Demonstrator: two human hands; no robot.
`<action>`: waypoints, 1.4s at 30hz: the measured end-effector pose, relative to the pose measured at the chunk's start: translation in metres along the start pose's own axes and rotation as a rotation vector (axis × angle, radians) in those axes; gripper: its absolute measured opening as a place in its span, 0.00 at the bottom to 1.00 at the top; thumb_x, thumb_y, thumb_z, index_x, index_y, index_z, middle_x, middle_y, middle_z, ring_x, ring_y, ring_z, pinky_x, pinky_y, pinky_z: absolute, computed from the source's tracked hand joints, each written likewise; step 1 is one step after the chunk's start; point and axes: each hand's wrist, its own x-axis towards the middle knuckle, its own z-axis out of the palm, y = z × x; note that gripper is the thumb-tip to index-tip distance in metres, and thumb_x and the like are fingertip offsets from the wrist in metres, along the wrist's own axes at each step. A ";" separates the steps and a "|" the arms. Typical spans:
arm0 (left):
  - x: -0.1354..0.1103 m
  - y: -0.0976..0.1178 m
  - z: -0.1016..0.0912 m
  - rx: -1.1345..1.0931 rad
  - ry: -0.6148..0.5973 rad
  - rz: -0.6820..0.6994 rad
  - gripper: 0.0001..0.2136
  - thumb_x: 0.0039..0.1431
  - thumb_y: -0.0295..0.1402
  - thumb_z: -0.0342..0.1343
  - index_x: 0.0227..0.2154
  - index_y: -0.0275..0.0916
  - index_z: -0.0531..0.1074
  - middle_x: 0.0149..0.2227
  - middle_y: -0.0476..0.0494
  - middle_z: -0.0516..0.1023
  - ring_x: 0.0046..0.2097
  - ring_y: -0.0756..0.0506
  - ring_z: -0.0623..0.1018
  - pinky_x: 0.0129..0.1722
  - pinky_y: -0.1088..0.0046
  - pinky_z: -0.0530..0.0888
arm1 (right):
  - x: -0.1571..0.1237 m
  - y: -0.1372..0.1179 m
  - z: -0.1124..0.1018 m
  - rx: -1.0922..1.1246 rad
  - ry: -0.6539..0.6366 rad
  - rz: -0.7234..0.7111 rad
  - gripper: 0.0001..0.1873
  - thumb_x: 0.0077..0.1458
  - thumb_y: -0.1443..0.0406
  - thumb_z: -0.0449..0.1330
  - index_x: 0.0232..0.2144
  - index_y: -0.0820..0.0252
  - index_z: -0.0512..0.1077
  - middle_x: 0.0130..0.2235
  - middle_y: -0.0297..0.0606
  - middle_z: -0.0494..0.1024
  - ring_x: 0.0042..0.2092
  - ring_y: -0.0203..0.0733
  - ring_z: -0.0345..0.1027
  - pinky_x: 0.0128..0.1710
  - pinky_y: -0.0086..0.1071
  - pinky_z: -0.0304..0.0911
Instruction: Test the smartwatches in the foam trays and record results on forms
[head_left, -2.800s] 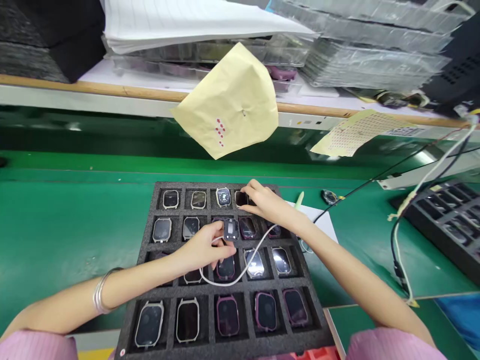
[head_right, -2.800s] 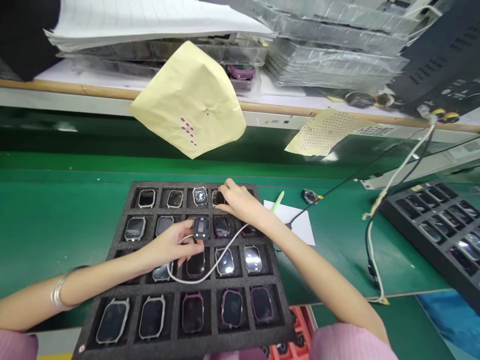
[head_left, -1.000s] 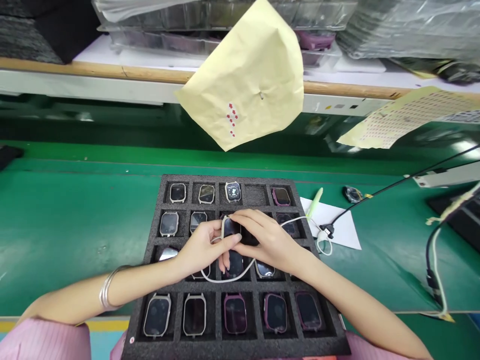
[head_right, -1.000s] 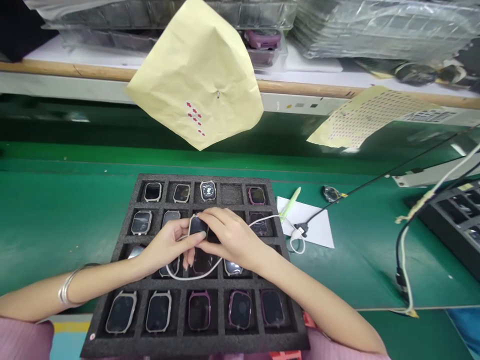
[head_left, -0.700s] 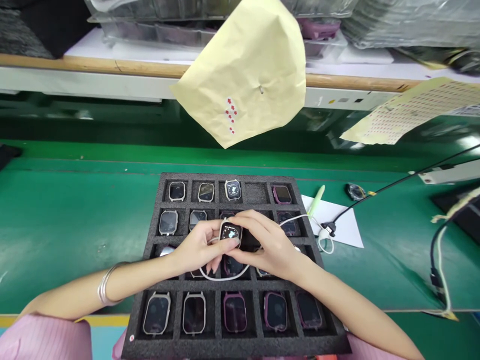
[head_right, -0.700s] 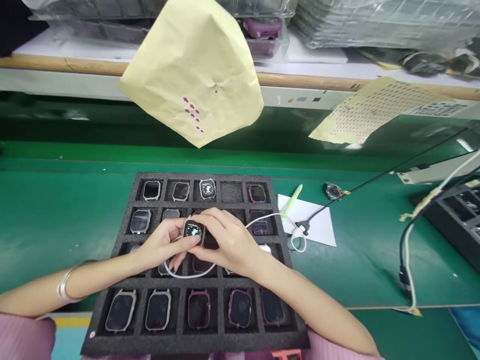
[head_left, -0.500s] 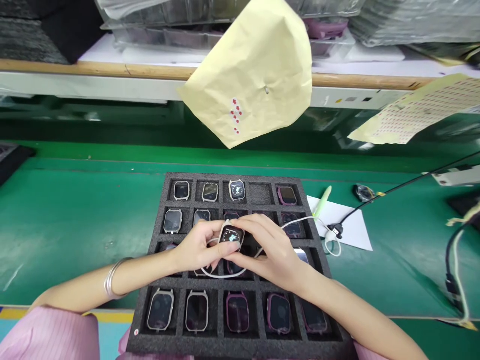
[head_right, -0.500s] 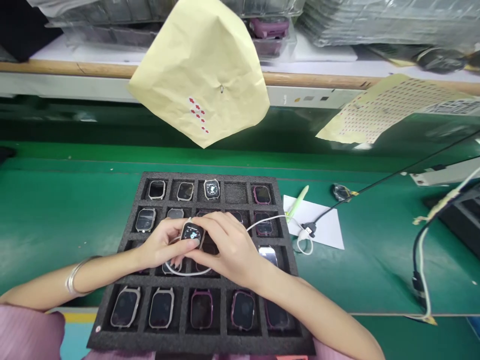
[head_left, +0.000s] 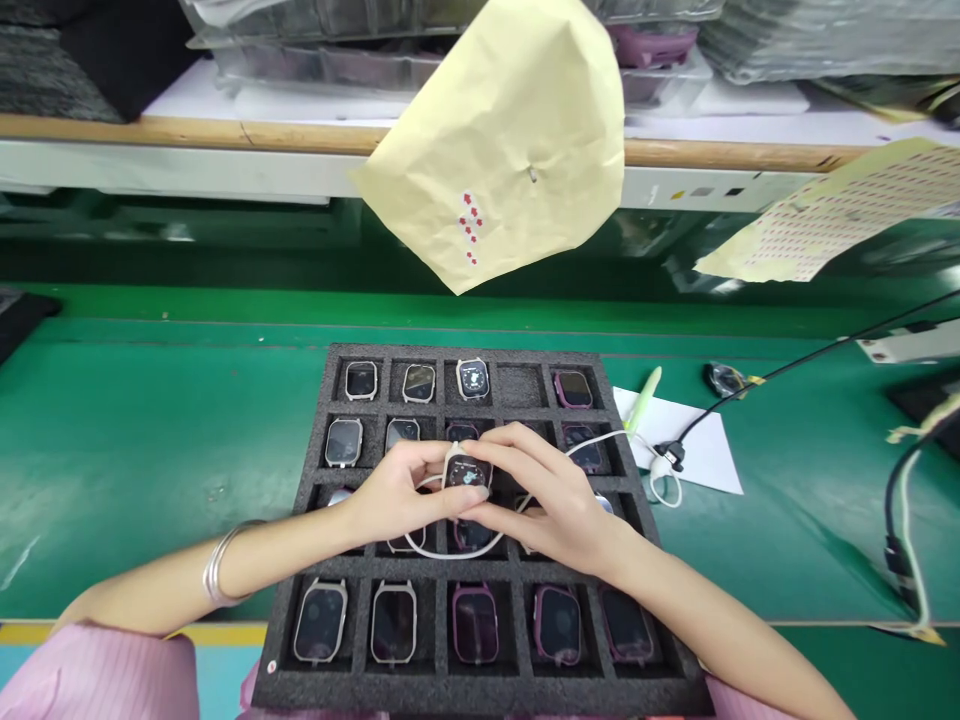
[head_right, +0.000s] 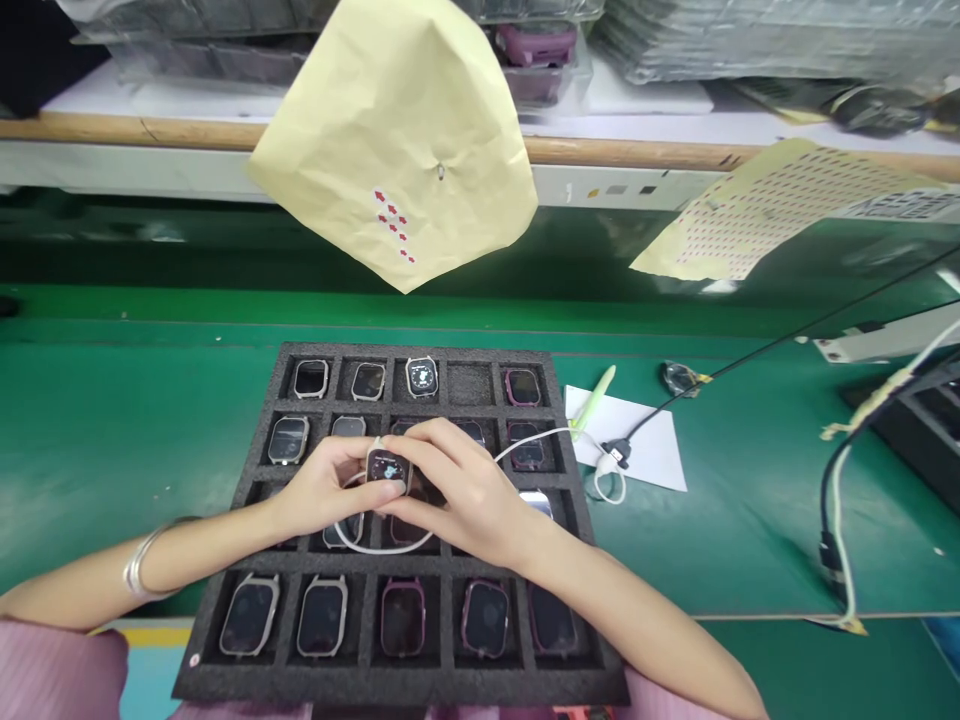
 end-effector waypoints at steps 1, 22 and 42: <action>0.001 -0.001 0.000 0.024 0.015 0.008 0.12 0.54 0.39 0.62 0.35 0.34 0.74 0.31 0.45 0.76 0.33 0.47 0.76 0.32 0.73 0.73 | -0.001 0.001 -0.001 -0.017 -0.010 -0.001 0.23 0.59 0.64 0.62 0.55 0.58 0.64 0.43 0.44 0.70 0.44 0.44 0.69 0.42 0.37 0.71; 0.002 -0.003 0.006 0.091 -0.076 -0.026 0.16 0.62 0.42 0.53 0.47 0.38 0.65 0.43 0.44 0.71 0.48 0.43 0.71 0.51 0.65 0.69 | 0.009 0.012 -0.021 -0.070 -0.017 0.083 0.16 0.53 0.63 0.63 0.44 0.61 0.70 0.40 0.42 0.75 0.42 0.46 0.70 0.42 0.40 0.68; 0.013 0.008 0.008 -0.640 -0.144 -0.282 0.15 0.62 0.36 0.52 0.45 0.30 0.73 0.49 0.33 0.78 0.53 0.40 0.75 0.59 0.61 0.67 | -0.003 0.090 -0.128 -0.504 -0.515 0.353 0.22 0.55 0.66 0.59 0.53 0.59 0.71 0.51 0.48 0.66 0.54 0.55 0.61 0.52 0.48 0.62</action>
